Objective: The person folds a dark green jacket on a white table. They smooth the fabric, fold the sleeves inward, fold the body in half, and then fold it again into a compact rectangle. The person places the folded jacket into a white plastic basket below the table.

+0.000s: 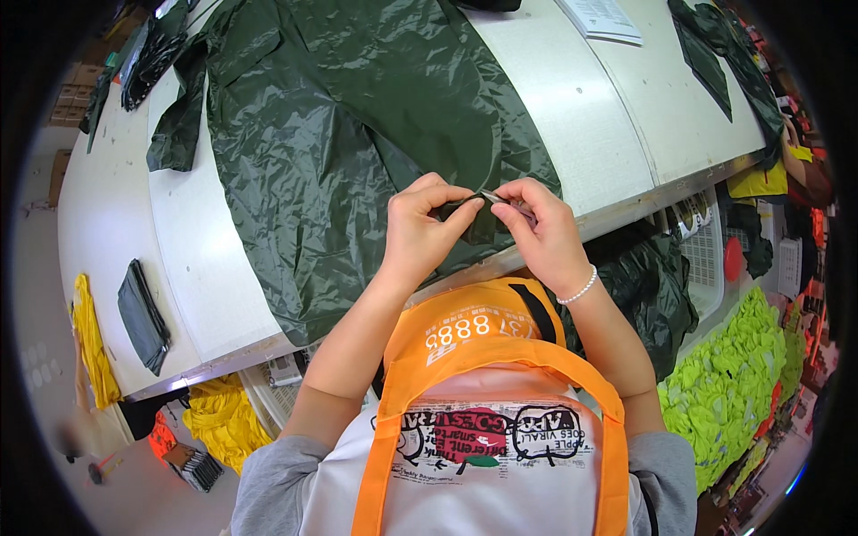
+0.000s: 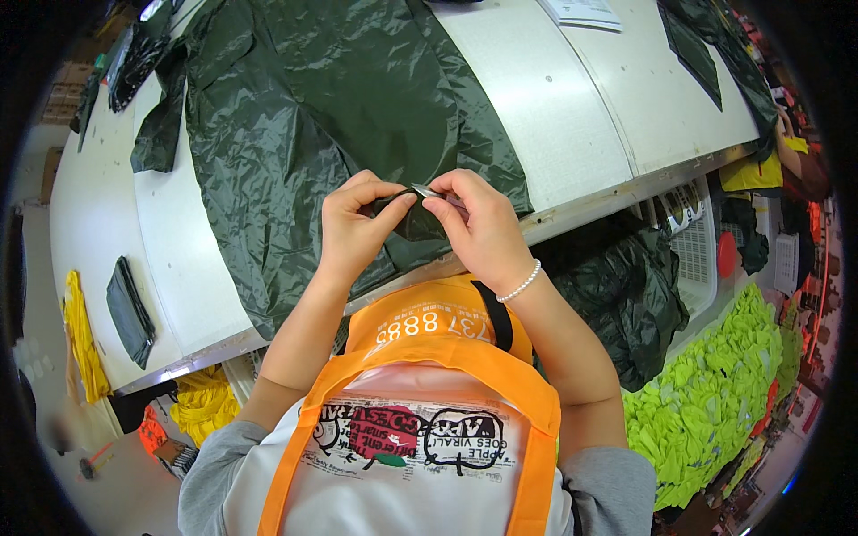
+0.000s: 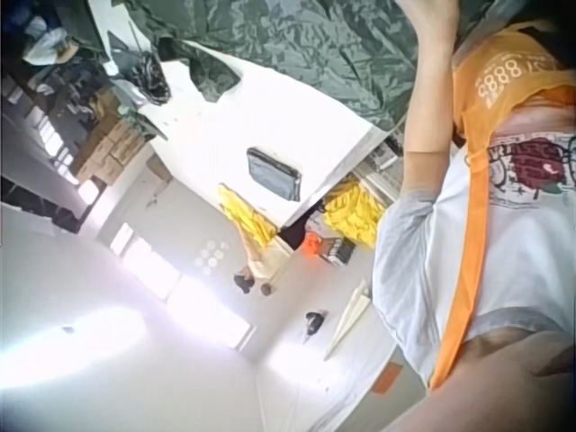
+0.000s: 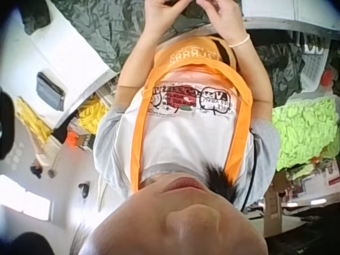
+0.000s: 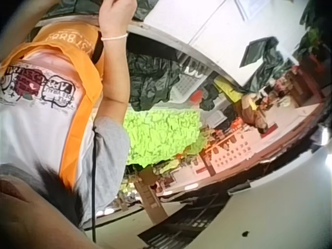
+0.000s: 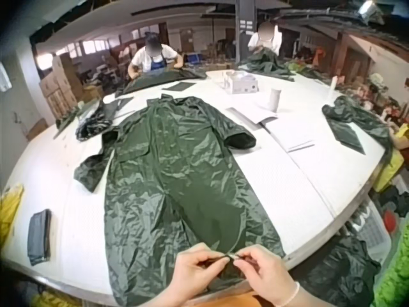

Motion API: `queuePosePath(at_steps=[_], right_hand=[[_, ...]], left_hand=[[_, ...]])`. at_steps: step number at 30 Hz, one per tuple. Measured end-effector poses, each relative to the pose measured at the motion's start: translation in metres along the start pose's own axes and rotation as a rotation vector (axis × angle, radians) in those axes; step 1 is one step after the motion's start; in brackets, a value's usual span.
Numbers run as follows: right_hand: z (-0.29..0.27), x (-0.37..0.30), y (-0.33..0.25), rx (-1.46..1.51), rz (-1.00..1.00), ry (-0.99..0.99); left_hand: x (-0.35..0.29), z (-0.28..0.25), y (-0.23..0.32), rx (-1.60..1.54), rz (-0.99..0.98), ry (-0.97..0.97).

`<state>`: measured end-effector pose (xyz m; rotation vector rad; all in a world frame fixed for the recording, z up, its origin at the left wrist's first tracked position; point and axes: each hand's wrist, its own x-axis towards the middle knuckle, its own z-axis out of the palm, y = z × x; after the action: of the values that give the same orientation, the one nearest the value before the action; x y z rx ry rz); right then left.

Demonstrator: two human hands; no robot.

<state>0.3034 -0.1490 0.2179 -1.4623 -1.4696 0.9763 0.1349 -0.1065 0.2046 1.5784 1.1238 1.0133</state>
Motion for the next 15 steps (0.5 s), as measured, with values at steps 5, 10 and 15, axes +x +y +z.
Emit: queuePosePath(at_steps=[5,10,15], right_hand=[[0.003,0.004,0.003,0.068,0.031,0.021],[0.031,0.010,0.015,0.255,0.190,-0.119],[0.041,0.017,0.042,0.210,0.139,0.029]], left_hand=[[-0.001,-0.004,-0.005,0.039,0.023,-0.021],[-0.012,-0.011,-0.019,-0.594,-0.042,-0.024],[-0.074,-0.032,-0.084,0.211,-0.033,0.144]])
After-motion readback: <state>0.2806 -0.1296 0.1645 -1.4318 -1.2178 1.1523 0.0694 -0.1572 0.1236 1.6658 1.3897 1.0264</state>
